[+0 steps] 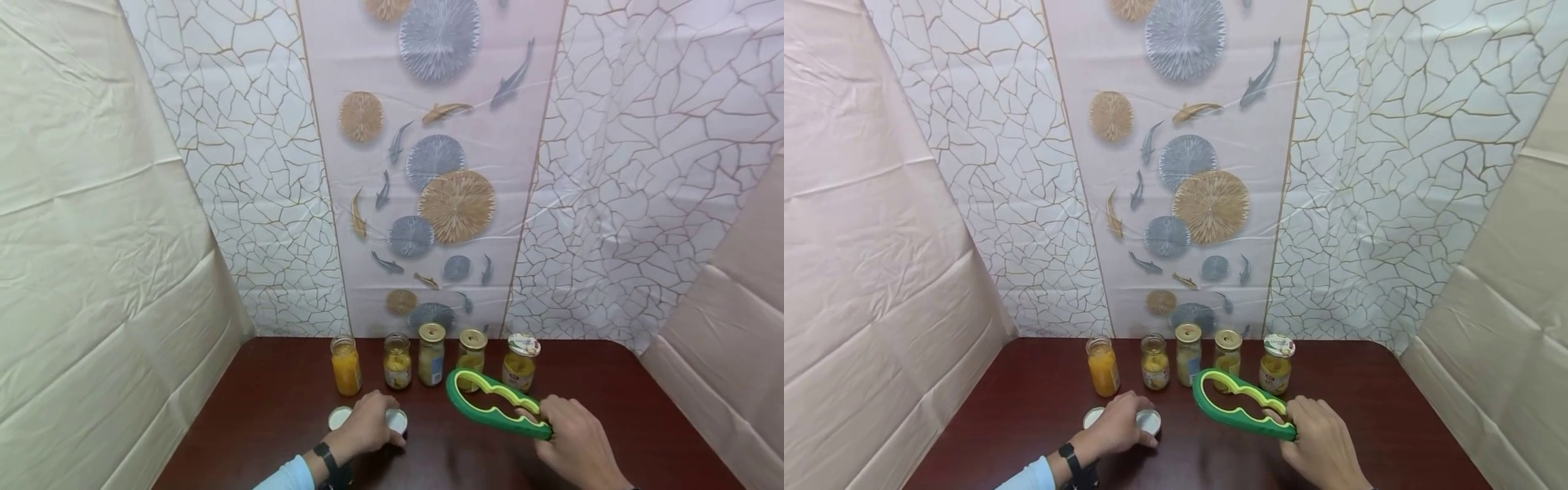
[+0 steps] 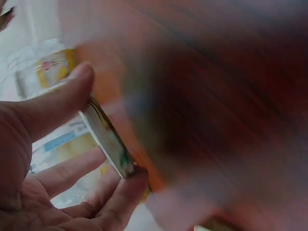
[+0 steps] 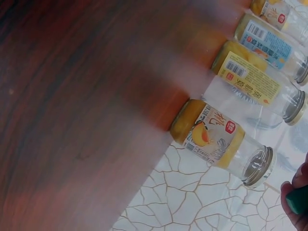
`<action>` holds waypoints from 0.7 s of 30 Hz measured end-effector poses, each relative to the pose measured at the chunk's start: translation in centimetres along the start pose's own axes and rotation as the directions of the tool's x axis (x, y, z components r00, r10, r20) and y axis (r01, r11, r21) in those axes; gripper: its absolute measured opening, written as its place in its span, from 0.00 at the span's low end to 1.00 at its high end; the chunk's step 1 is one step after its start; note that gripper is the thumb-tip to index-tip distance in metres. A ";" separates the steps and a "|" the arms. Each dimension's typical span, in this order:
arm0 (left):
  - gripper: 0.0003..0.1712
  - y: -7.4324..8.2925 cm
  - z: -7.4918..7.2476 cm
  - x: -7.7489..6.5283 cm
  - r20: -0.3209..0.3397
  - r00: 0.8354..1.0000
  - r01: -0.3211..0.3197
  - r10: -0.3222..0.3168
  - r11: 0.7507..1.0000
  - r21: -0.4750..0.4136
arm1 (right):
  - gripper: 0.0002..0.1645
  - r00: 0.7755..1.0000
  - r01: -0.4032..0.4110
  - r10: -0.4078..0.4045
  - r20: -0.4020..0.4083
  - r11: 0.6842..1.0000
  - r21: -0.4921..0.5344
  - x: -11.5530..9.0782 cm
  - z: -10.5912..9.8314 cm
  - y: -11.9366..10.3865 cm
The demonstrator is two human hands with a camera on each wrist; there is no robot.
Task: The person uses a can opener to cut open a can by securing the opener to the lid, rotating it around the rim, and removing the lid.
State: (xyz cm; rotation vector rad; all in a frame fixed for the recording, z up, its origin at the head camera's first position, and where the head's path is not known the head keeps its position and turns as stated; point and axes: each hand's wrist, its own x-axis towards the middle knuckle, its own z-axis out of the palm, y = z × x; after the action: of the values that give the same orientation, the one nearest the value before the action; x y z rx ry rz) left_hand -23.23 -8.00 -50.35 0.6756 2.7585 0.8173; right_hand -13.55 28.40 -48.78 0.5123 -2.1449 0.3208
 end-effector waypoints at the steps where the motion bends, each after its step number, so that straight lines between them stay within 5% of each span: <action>1: 0.34 -0.1 0.1 0.1 0.000 1.000 -0.008 0.008 1.000 0.022 | 0.29 1.000 -0.001 0.001 0.002 1.000 -0.002 0.0 0.0 0.1; 21: 0.25 0.3 1.3 -0.2 0.005 0.996 -0.087 0.090 0.947 0.310 | 0.28 0.999 0.041 -0.040 -0.019 0.998 0.050 0.8 1.1 -0.5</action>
State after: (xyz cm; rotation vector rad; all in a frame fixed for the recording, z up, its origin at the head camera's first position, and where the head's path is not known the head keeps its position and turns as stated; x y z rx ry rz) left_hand -22.58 -7.28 -51.22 0.8567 2.9125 0.4013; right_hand -14.56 27.33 -48.75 0.5791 -2.1111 0.3564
